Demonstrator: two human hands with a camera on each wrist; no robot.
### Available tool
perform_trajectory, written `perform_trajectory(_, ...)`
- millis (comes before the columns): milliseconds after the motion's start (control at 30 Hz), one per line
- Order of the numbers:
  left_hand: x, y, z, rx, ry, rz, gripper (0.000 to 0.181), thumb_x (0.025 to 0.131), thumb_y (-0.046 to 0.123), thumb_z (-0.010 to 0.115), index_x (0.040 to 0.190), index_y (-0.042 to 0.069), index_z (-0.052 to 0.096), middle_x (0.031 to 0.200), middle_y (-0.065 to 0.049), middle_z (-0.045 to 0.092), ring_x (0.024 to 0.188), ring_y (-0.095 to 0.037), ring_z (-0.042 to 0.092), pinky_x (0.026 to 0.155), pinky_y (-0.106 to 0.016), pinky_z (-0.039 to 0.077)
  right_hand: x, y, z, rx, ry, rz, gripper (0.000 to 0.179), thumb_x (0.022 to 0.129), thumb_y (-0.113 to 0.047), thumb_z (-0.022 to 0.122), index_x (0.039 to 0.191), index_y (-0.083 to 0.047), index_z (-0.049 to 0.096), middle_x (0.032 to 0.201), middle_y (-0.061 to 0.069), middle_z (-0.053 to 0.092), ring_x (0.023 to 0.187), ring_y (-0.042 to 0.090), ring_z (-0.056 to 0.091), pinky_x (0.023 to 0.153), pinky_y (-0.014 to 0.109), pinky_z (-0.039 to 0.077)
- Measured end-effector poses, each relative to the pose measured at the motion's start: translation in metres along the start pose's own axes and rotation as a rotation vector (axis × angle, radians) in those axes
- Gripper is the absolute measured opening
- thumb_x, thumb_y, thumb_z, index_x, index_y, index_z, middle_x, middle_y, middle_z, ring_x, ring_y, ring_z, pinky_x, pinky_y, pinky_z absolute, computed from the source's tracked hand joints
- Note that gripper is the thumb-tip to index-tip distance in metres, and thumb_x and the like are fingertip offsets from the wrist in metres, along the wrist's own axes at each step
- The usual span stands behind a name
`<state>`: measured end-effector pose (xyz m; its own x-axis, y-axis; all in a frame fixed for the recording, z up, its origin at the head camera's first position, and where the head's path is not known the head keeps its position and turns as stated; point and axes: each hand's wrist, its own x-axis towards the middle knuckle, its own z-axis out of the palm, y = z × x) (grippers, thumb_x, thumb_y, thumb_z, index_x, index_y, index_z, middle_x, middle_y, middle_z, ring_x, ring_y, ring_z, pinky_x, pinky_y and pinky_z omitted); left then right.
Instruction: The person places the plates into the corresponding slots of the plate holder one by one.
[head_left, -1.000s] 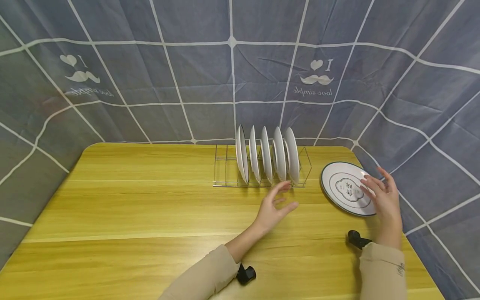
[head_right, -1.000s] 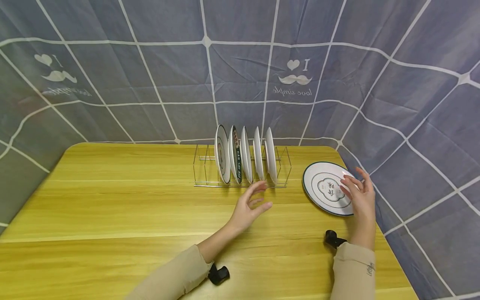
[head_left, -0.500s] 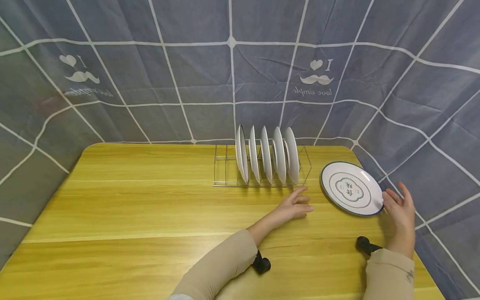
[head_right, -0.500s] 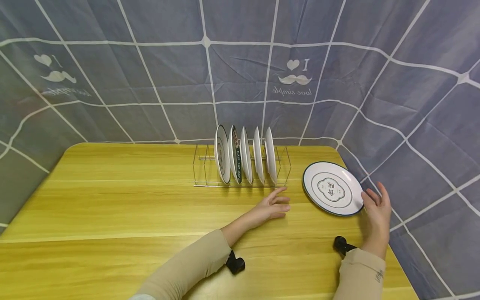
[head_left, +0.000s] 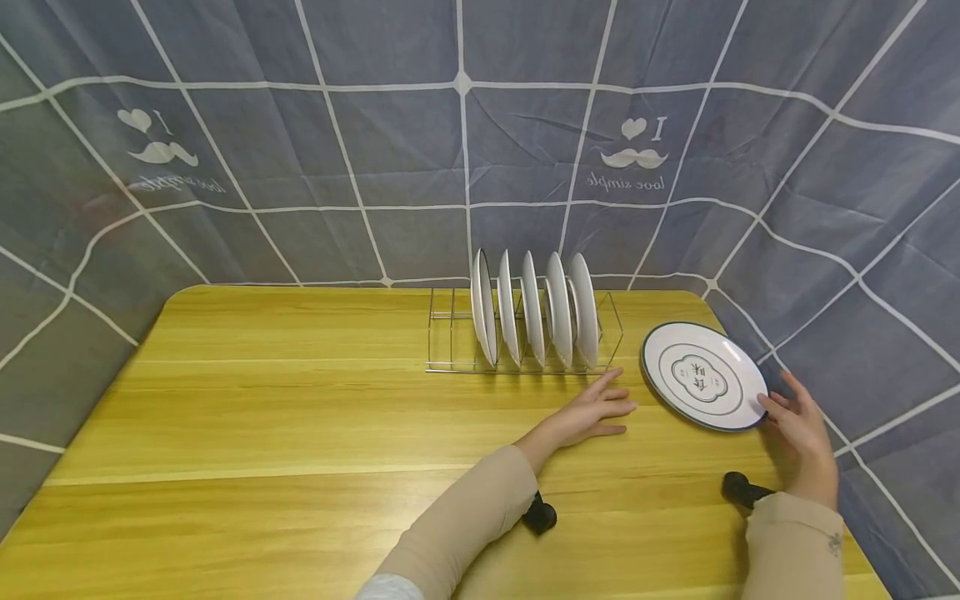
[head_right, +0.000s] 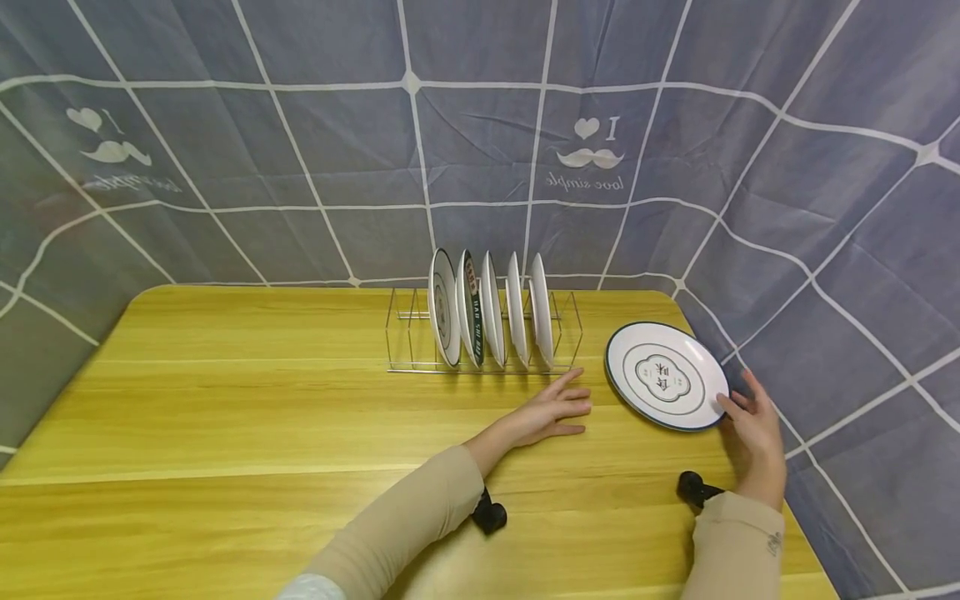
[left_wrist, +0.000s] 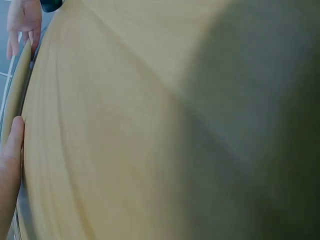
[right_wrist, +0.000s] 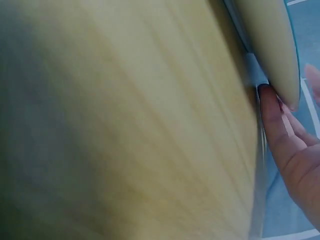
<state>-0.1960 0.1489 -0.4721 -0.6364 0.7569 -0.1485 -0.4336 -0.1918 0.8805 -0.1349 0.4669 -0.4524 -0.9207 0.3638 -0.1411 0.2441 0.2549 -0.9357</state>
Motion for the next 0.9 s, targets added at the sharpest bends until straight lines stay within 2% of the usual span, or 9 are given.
perform_trajectory(67,0.001,-0.001,0.0,-0.013,0.003,0.004,0.067,0.093,0.014,0.052,0.148,0.021,0.014,0.146,-0.014,0.025,0.125,-0.027,0.041,0.096,-0.042,0.044,0.003,0.002,-0.002,-0.006,-0.038,0.008,0.076,0.09,-0.016,0.057,0.148,-0.02,0.008,0.128,0.03,0.039,0.069,-0.011,0.05,0.059,0.007,0.045)
perform_trajectory(100,0.002,-0.001,0.0,-0.022,0.006,0.007,0.066,0.093,0.014,0.052,0.148,0.021,0.014,0.146,-0.014,0.025,0.125,-0.028,0.041,0.095,-0.042,0.044,0.003,0.003,-0.002,0.012,-0.06,0.014,0.078,0.089,-0.014,0.059,0.148,-0.02,0.009,0.118,0.024,0.049,0.068,-0.008,0.051,0.059,0.009,0.047)
perform_trajectory(133,0.003,-0.001,-0.001,-0.031,0.01,0.01,0.066,0.093,0.013,0.051,0.148,0.021,0.014,0.146,-0.014,0.026,0.125,-0.028,0.041,0.095,-0.042,0.044,0.004,0.004,-0.002,0.03,-0.07,0.027,0.079,0.087,-0.013,0.061,0.148,-0.021,0.012,0.106,0.012,0.056,0.068,-0.005,0.053,0.059,0.01,0.048)
perform_trajectory(233,0.004,-0.002,0.0,-0.047,0.013,0.016,0.066,0.094,0.012,0.051,0.148,0.02,0.014,0.145,-0.015,0.026,0.125,-0.029,0.04,0.095,-0.043,0.044,0.004,0.006,-0.002,0.059,-0.089,0.059,0.077,0.084,-0.01,0.066,0.145,-0.03,0.023,0.081,-0.02,0.049,0.066,-0.002,0.055,0.058,0.012,0.049)
perform_trajectory(367,0.005,-0.003,0.001,-0.05,0.007,0.018,0.066,0.094,0.012,0.05,0.148,0.02,0.014,0.145,-0.015,0.026,0.125,-0.03,0.039,0.095,-0.043,0.044,0.001,0.006,-0.003,0.103,-0.146,0.093,0.062,0.083,-0.008,0.066,0.13,-0.042,0.042,0.083,-0.016,0.047,0.065,0.0,0.053,0.057,0.014,0.049)
perform_trajectory(500,0.006,-0.005,0.002,-0.065,0.01,0.022,0.066,0.093,0.01,0.05,0.148,0.02,0.014,0.145,-0.016,0.027,0.125,-0.031,0.039,0.095,-0.045,0.044,-0.004,0.007,-0.004,0.23,-0.27,0.119,0.046,0.084,-0.005,0.064,0.113,-0.04,0.055,0.09,-0.02,0.049,0.069,0.004,0.056,0.06,0.016,0.051)
perform_trajectory(567,0.008,-0.006,0.002,-0.077,0.011,0.025,0.065,0.093,0.009,0.05,0.147,0.02,0.015,0.145,-0.016,0.028,0.125,-0.031,0.039,0.094,-0.045,0.044,-0.006,0.007,-0.005,0.241,-0.329,0.104,0.044,0.086,-0.003,0.062,0.11,-0.04,0.057,0.094,-0.023,0.05,0.071,0.004,0.057,0.061,0.017,0.051)
perform_trajectory(733,0.01,-0.009,0.002,-0.094,0.01,0.023,0.064,0.093,0.009,0.05,0.147,0.019,0.017,0.146,-0.02,0.023,0.126,-0.032,0.038,0.094,-0.045,0.044,-0.01,0.01,-0.004,0.226,-0.431,0.046,0.045,0.088,0.0,0.056,0.114,-0.037,0.059,0.104,-0.028,0.051,0.073,0.003,0.056,0.062,0.016,0.051)
perform_trajectory(900,0.009,-0.009,0.001,-0.114,0.019,0.014,0.063,0.094,0.009,0.048,0.147,0.017,0.017,0.147,-0.025,0.013,0.127,-0.033,0.036,0.096,-0.045,0.042,-0.013,0.012,-0.001,0.151,-0.471,-0.02,0.047,0.09,-0.002,0.055,0.126,-0.032,0.052,0.12,-0.03,0.039,0.084,-0.003,0.054,0.067,0.015,0.051)
